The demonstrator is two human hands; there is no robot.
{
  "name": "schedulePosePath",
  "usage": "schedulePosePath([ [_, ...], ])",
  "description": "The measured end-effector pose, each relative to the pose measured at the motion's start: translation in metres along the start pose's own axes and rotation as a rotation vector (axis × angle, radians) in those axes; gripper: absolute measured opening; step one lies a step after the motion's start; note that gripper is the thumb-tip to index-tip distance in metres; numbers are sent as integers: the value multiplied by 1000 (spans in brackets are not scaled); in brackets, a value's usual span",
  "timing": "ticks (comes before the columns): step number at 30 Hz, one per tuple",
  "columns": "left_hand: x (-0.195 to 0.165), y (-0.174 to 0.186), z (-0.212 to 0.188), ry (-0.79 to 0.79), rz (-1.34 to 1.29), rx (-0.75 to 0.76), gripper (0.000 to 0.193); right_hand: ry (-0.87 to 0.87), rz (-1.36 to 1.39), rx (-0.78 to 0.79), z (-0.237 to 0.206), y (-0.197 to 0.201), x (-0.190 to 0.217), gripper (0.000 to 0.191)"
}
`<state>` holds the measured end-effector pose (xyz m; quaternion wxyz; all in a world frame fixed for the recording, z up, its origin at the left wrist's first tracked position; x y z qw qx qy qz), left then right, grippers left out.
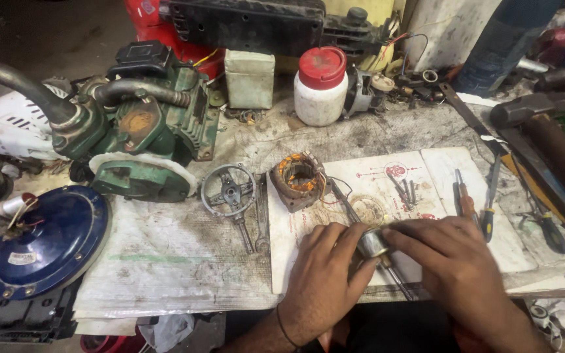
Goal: The person works at a cluttered repair bench fitting a small electric motor together. They repeatedly rotate and press a cylindrical rotor on a shaft to seat a component, rub the rotor's surface with a dark abrasive block, then lift the wound stator and insert the rotor into it.
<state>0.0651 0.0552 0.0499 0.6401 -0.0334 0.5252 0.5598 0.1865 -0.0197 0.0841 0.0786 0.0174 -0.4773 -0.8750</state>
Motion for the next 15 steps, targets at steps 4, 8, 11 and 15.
schedulePosePath([
  [4, -1, 0, 2, -17, 31, 7, 55, 120, 14, -53, -1, 7, 10, 51],
  [8, -4, -1, 1, -41, 28, 15, 55, -38, -40, 27, -4, -2, -6, 55],
  [11, -4, 1, 2, -64, 31, -12, 55, 31, 10, -57, -5, 13, 2, 53],
  [15, 0, -1, 1, -4, 9, 15, 52, 23, -18, 61, 5, 0, 2, 63],
])
Point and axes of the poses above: each hand's wrist, its own z-axis towards the middle knuckle, its own y-axis out of the back of the hand, x = y × z, the point moved 10 cm from there along z, towards the middle knuckle, and after that the axes turned 7 degrees about -z, right-handed, at the moved point
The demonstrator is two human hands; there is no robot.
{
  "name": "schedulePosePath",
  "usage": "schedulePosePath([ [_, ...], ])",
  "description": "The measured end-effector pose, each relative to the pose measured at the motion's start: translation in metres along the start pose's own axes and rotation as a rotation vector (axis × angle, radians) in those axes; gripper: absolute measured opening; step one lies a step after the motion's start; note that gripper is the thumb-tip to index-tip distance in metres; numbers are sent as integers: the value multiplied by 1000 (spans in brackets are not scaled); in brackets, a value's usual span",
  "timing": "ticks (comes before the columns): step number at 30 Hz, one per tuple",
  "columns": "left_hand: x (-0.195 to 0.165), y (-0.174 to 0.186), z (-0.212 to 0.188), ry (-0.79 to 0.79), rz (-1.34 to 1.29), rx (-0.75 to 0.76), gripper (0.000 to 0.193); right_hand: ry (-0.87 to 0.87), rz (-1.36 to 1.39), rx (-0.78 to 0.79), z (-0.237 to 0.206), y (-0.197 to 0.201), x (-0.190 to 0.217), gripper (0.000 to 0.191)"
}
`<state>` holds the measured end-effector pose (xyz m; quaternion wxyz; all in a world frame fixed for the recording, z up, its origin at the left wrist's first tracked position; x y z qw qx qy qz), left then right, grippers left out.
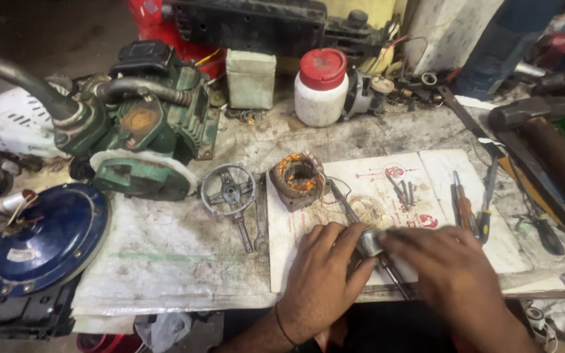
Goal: The person works at a cluttered repair bench fitting a small electric motor together. They repeatedly rotate and press a cylindrical rotor on a shaft to seat a component, rub the rotor's surface with a dark abrasive block, then lift the wound stator and insert the rotor into it.
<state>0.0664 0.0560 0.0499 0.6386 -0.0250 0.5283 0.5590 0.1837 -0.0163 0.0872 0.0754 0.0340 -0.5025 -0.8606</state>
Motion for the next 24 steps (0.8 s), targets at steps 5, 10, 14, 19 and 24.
schedulePosePath([
  [5, -7, 5, 2, -63, 22, -38, 52, 12, 19, -112, -1, 15, 1, 52],
  [10, -5, 4, 0, -38, 1, -24, 51, -64, 27, -44, 4, 8, -1, 49],
  [14, -7, 4, 0, -58, 18, -31, 53, -17, 55, -98, 0, 18, 3, 46],
  [19, -7, 3, 0, -51, 28, -15, 51, -69, 30, -37, -1, 7, -4, 46],
  [24, -11, 6, -1, -80, 21, -37, 55, 85, 47, -108, 0, 23, 17, 38],
])
Point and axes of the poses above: each hand's wrist, its own z-axis towards the middle knuckle, its own y-axis out of the back of the hand, x = y × z, the point moved 10 cm from there along z, towards the middle knuckle, and after that the axes turned 7 degrees about -z, right-handed, at the moved point
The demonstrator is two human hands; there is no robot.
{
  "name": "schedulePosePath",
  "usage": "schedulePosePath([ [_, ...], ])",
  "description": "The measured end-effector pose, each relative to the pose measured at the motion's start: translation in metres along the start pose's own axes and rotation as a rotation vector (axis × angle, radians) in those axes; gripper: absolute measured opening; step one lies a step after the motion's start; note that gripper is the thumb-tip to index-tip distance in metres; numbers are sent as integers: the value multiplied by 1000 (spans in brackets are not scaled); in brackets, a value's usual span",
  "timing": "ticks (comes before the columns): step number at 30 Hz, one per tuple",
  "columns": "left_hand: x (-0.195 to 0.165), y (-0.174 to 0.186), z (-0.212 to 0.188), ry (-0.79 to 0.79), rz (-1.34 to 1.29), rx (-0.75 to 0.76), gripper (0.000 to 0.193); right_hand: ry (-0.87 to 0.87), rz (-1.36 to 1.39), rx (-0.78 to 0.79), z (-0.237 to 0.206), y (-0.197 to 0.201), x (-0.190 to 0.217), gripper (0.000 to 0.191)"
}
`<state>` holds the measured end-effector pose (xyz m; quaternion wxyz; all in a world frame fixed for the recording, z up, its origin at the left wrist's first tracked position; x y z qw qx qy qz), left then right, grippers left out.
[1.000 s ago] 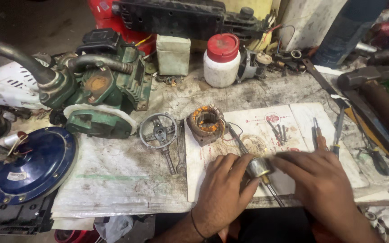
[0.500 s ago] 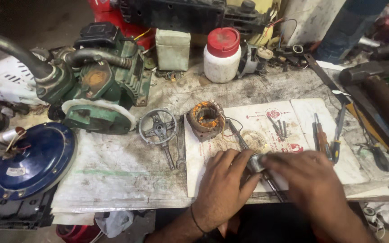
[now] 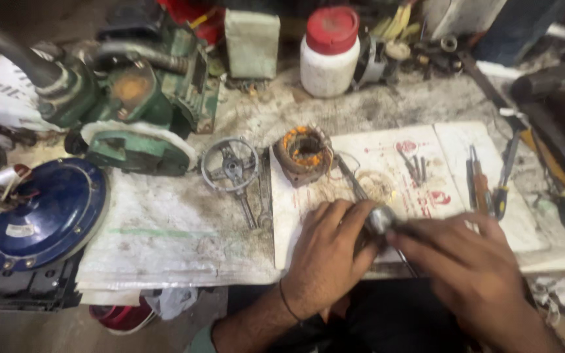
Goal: The person works at a cluttered repair bench fitting a small electric motor together. They repeatedly rotate and press a cylindrical rotor on a shaft to seat a component, rub the rotor's surface with a dark abrasive block, then lift the wound stator and insert the rotor into it.
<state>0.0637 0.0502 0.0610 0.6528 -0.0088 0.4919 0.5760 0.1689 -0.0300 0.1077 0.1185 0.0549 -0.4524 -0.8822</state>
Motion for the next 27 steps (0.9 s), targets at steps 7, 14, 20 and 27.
schedulePosePath([
  [7, 1, -1, 0, 26, 10, 6, 53, -91, -1, 49, -10, -15, -15, 41],
  [14, 1, -1, 1, 23, 16, 1, 55, -44, -29, 80, -5, -14, -9, 37],
  [20, 3, -3, -1, 43, -25, 11, 54, -65, 8, 48, 0, -12, -9, 31],
  [27, 6, -5, 2, 53, -29, 38, 53, -126, -6, 55, -3, -21, -19, 37],
])
Point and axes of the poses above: each hand's wrist, its own z-axis towards the middle knuckle, its own y-axis out of the back of the hand, x = y × z, the point moved 10 cm from there along z, towards the middle knuckle, and after that the axes turned 7 degrees about -z, right-handed, at the moved point
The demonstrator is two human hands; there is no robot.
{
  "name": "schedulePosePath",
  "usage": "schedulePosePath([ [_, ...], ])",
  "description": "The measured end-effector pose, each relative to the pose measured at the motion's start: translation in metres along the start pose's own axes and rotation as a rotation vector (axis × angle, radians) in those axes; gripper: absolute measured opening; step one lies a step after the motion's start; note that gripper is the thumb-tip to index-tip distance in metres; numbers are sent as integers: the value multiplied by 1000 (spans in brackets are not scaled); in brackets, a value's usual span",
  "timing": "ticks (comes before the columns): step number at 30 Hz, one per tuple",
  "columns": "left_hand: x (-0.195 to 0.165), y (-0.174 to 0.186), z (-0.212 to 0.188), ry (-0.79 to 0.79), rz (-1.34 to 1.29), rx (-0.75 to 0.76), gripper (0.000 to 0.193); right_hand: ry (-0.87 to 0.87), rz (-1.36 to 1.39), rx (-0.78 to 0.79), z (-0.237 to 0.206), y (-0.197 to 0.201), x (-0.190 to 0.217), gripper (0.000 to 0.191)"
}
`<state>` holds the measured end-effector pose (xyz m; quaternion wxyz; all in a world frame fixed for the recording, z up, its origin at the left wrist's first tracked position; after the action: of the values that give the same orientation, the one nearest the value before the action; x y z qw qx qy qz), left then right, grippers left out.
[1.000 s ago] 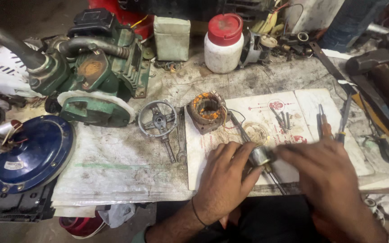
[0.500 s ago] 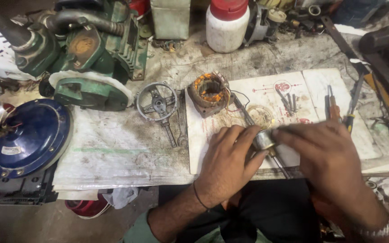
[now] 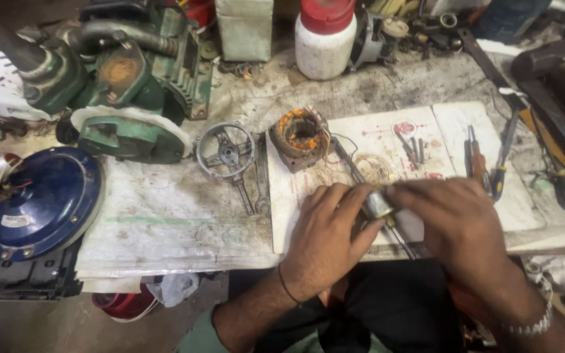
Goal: The person works at a cluttered repair bench fitting a small electric motor together. They repeatedly rotate and press a cylindrical rotor on a shaft to seat a component, rub the rotor's surface with a dark abrasive block, then lift the wound stator and insert the rotor into it.
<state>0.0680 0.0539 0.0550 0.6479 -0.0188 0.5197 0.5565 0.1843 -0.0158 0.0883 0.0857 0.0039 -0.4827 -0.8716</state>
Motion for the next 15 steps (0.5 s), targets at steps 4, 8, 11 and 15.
schedulePosePath([
  [4, -3, 2, -1, -18, 36, -1, 60, 128, 95, -40, 3, 6, 18, 38],
  [8, -2, 3, -1, 3, 4, -19, 53, -3, 106, -17, -1, 0, -1, 41],
  [11, -6, 8, -1, -44, -8, -85, 51, 15, 163, -17, -8, -1, -8, 40],
  [15, -4, 7, -1, -38, -40, -85, 51, -19, 18, 42, -13, -5, -9, 50],
])
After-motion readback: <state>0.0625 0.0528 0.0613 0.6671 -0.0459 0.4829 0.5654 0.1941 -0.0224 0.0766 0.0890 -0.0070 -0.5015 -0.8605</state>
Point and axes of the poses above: each hand's wrist, its own z-axis towards the middle knuckle, its own y-axis out of the back of the hand, x = y × z, the point moved 10 cm from there along z, towards the middle knuckle, and after that the axes turned 7 degrees about -z, right-handed, at the moved point
